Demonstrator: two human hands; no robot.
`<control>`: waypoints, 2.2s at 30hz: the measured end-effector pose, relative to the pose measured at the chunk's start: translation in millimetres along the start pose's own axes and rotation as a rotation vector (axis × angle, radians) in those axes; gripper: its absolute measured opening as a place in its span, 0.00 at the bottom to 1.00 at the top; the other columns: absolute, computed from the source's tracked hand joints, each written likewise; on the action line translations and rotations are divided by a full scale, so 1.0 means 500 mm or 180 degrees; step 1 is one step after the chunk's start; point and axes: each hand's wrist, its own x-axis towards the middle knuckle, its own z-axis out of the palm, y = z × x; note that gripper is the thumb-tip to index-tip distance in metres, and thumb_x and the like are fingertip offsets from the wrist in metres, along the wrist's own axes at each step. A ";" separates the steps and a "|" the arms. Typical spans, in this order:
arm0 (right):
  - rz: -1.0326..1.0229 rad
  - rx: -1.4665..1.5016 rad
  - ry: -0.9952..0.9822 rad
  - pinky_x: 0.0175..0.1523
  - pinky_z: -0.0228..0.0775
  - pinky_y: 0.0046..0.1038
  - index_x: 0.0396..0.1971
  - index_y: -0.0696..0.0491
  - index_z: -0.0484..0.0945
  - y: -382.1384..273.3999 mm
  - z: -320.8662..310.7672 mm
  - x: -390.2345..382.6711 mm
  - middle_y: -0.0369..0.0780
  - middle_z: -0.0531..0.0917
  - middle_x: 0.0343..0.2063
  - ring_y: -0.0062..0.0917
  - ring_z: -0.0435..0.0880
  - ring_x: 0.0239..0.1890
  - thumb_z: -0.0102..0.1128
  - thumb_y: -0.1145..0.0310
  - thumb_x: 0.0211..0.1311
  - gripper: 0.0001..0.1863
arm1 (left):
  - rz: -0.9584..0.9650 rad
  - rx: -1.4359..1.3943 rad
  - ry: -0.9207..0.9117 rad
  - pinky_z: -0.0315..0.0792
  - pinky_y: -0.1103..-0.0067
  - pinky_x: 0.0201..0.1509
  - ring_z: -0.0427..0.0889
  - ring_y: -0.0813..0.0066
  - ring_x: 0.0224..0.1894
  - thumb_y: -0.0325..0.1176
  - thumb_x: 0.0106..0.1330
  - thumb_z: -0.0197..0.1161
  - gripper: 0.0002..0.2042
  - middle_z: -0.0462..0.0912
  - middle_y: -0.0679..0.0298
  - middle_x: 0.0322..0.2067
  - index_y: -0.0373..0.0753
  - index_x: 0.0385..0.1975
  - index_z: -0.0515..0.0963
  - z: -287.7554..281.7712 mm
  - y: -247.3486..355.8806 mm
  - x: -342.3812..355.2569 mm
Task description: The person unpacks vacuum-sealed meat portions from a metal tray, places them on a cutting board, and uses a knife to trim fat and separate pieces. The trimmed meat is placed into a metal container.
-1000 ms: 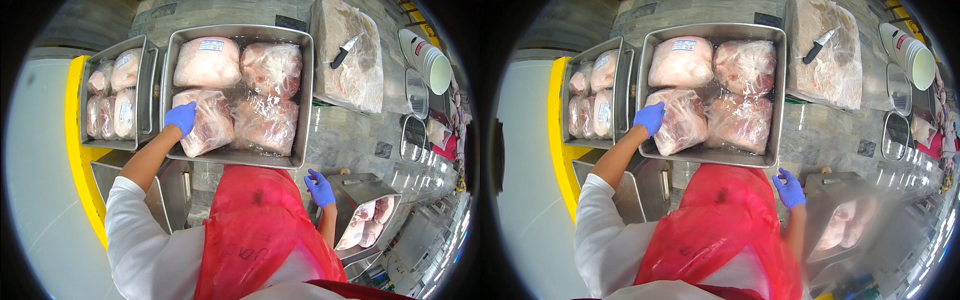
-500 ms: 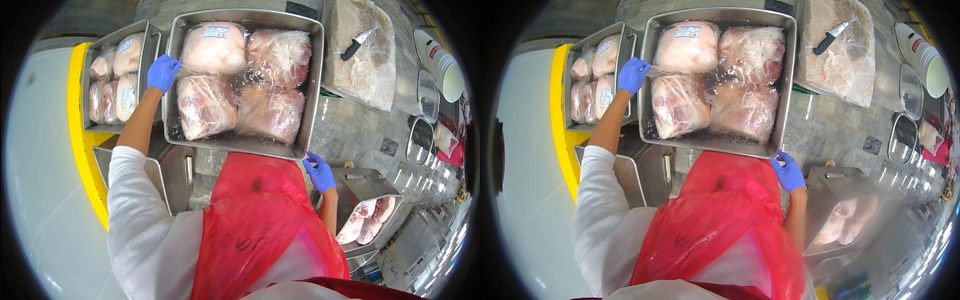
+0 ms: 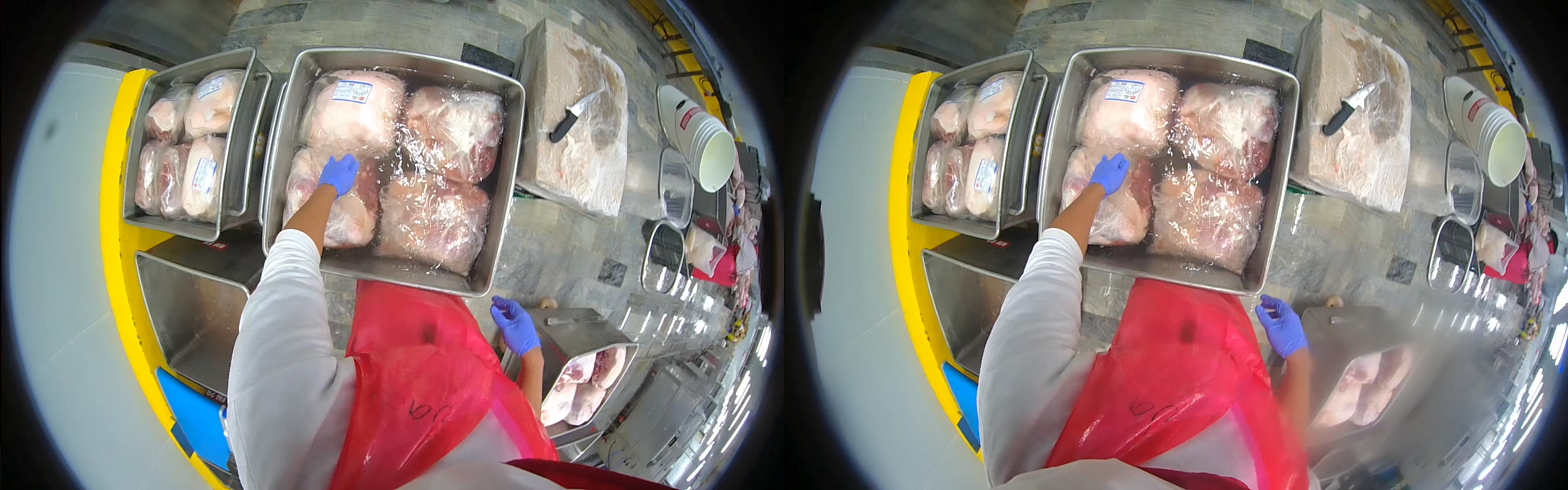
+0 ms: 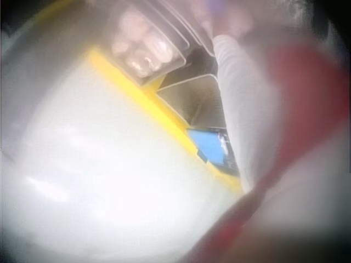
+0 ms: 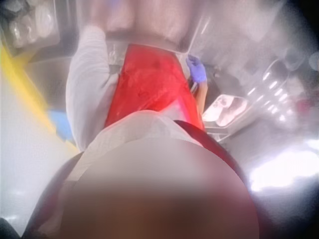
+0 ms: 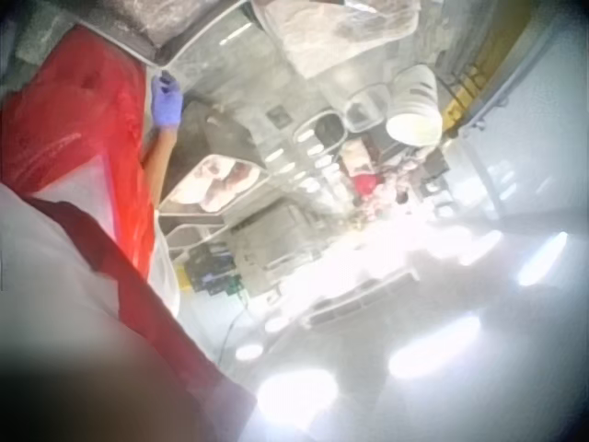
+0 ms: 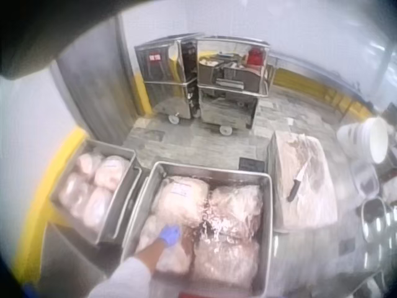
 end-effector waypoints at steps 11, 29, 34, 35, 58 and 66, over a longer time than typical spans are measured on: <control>-0.0070 0.0134 -0.0309 0.50 0.73 0.26 0.55 0.59 0.74 -0.005 0.030 -0.004 0.42 0.82 0.43 0.22 0.80 0.42 0.64 0.61 0.64 0.24 | 0.0099 -0.0520 0.1330 0.72 0.64 0.52 0.76 0.47 0.49 0.31 0.68 0.48 0.10 0.76 0.47 0.47 0.36 0.43 0.72 -0.045 0.086 -0.132; -0.3361 -0.1225 -0.0594 0.67 0.61 0.37 0.67 0.52 0.61 -0.264 0.194 0.263 0.51 0.66 0.64 0.46 0.69 0.62 0.62 0.63 0.50 0.41 | 0.0329 -0.3597 0.0648 0.70 0.71 0.37 0.74 0.61 0.30 0.31 0.72 0.51 0.08 0.71 0.51 0.28 0.32 0.40 0.71 -0.350 0.647 -0.405; -0.3822 -0.1825 -0.0554 0.67 0.61 0.39 0.63 0.51 0.67 -0.324 0.228 0.258 0.48 0.66 0.65 0.45 0.67 0.64 0.73 0.61 0.41 0.44 | 0.0040 -0.3421 -0.0067 0.69 0.73 0.38 0.74 0.64 0.31 0.33 0.72 0.52 0.08 0.72 0.54 0.30 0.34 0.40 0.72 -0.446 0.556 -0.516; -0.3923 -0.1955 -0.0580 0.66 0.61 0.39 0.63 0.51 0.68 -0.357 0.223 0.240 0.47 0.66 0.65 0.45 0.67 0.64 0.76 0.60 0.39 0.45 | -0.0314 -0.3314 -0.0397 0.69 0.74 0.38 0.74 0.67 0.31 0.34 0.72 0.51 0.09 0.74 0.57 0.31 0.34 0.40 0.72 -0.474 0.534 -0.545; -0.3305 -0.3671 -0.0708 0.40 0.68 0.45 0.19 0.55 0.80 -0.330 0.154 0.448 0.49 0.80 0.22 0.47 0.79 0.29 0.49 0.55 0.67 0.23 | -0.0758 -0.2958 0.0130 0.73 0.75 0.46 0.79 0.73 0.40 0.37 0.73 0.53 0.11 0.80 0.62 0.35 0.36 0.44 0.75 -0.303 0.313 -0.373; -0.3723 -0.3347 -0.1067 0.39 0.68 0.43 0.20 0.51 0.81 -0.382 0.196 0.234 0.46 0.82 0.24 0.43 0.81 0.31 0.52 0.58 0.63 0.17 | -0.0725 -0.2568 -0.0164 0.74 0.71 0.47 0.82 0.65 0.41 0.41 0.71 0.54 0.17 0.82 0.53 0.39 0.37 0.52 0.73 -0.193 0.376 -0.386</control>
